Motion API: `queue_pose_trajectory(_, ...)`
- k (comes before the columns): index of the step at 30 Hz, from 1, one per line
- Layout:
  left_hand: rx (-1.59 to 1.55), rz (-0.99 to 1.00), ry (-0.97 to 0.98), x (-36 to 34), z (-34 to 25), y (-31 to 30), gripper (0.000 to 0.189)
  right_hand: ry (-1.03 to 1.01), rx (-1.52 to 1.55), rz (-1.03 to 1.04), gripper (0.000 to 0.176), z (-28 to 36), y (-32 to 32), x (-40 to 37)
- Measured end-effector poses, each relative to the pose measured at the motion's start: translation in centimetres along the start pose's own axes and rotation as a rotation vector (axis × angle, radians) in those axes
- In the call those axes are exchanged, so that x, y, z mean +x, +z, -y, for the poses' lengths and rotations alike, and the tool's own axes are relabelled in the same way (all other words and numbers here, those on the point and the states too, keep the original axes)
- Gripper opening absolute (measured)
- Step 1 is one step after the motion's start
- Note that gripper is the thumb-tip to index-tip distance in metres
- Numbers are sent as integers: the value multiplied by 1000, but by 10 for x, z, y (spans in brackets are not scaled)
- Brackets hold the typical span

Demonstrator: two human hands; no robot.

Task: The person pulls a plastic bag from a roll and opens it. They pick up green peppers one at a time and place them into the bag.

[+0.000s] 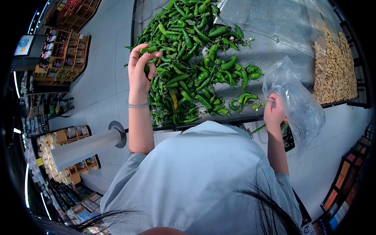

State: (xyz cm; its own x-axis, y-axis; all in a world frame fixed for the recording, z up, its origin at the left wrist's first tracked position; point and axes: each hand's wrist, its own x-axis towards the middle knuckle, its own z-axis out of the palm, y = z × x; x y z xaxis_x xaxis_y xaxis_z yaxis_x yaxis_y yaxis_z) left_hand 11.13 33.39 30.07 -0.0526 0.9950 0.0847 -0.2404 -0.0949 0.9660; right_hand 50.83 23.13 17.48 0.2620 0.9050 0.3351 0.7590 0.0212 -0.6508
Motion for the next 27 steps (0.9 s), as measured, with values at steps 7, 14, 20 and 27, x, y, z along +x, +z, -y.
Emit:
queue_pose_trajectory(7,-128,3,-67,-2,14,-14,6,-15,10,-7,9,-5,2,1)
queue_pose_trajectory(14,266,-62,-40,4,24,7,34,-9,-5,-14,9,0,0,0)
queue_pose_trajectory(20,1011,116,-165,16,16,22,33,-4,-17,-17,9,1,0,0)
queue_pose_trajectory(27,1274,118,141,16,18,52,35,-72,-24,-61,9,-3,2,0)
